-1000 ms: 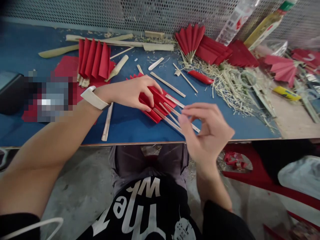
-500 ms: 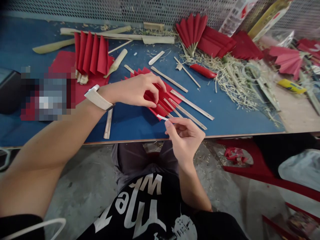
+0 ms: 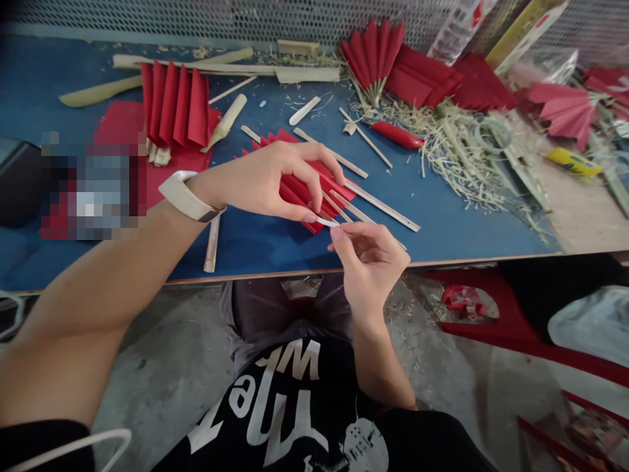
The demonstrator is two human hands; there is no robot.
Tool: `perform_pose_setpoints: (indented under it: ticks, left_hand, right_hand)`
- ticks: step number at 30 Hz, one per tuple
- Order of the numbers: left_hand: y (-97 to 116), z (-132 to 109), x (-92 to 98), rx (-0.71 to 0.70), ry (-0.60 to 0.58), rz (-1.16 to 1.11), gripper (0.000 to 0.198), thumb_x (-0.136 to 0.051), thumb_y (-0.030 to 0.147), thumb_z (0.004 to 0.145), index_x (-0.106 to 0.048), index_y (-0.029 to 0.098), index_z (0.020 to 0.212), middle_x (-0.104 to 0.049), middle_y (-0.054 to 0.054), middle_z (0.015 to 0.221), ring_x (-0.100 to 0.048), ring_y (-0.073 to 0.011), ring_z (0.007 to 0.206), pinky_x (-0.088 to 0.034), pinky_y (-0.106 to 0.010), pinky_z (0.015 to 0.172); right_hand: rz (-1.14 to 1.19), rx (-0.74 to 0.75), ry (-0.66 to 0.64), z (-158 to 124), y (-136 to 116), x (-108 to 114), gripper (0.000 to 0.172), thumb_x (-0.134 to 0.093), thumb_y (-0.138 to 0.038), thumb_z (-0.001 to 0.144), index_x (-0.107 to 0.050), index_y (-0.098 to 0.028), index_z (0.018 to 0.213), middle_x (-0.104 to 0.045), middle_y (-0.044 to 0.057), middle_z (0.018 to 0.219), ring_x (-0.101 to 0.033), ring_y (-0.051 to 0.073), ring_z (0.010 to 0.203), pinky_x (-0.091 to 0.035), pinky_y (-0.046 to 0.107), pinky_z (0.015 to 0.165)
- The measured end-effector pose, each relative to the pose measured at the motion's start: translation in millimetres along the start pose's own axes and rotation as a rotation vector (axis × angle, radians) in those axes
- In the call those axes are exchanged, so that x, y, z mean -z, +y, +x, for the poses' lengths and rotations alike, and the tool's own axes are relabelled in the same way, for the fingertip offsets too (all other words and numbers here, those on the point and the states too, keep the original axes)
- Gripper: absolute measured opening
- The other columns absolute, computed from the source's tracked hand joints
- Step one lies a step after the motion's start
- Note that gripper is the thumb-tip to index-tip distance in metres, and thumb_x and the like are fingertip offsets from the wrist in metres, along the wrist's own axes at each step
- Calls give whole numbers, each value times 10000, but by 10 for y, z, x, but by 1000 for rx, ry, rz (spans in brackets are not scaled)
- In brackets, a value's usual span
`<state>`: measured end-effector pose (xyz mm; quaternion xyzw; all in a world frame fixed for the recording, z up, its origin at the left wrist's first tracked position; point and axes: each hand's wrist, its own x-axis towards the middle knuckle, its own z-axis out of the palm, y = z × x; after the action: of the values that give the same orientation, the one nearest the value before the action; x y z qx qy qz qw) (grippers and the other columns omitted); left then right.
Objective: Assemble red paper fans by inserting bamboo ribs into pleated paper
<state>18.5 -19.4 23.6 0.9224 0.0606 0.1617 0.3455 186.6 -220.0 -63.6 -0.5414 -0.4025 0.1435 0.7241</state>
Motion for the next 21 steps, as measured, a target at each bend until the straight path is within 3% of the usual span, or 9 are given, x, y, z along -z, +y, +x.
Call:
perform_pose_setpoints:
  ticks: [7, 14, 18, 21]
  left_hand:
    - [-4, 6, -17, -6, 5, -69, 160, -850, 400, 1060, -928, 267, 1017, -861, -85, 1662, -809, -375, 1618, -588, -510, 1452]
    - [141, 15, 67, 25, -83, -85, 220, -814, 412, 1087, -920, 261, 967, -826, -80, 1719, -744, -397, 1679, -553, -562, 1503]
    - [182, 9, 98, 13, -128, -103, 183, -826, 381, 1057, -929, 267, 958, -788, -66, 1766, -688, -415, 1749, -505, -568, 1551]
    - [136, 0, 85, -14, -127, -91, 183, -836, 373, 1054, -941, 253, 963, -762, -81, 1774, -671, -405, 1770, -482, -538, 1553]
  right_hand:
    - [23, -12, -3, -5, -14, 1, 147, -1028, -180, 955, -967, -303, 1009, -922, -23, 881, -829, 149, 627, -576, 237, 506]
    - [-9, -15, -43, -2, 19, 34, 81, -1027, -300, 1024, -967, -300, 1078, -921, -4, 902, -854, 175, 671, -585, 270, 511]
    - [-99, 134, 33, 20, 40, 58, 268, -1028, -489, 1081, -908, -316, 1247, -954, 25, 1060, -909, 218, 776, -666, 325, 580]
    - [-134, 242, 0, 46, -2, 86, 244, -979, -508, 1121, -895, -314, 1244, -939, 36, 1091, -883, 207, 772, -663, 333, 586]
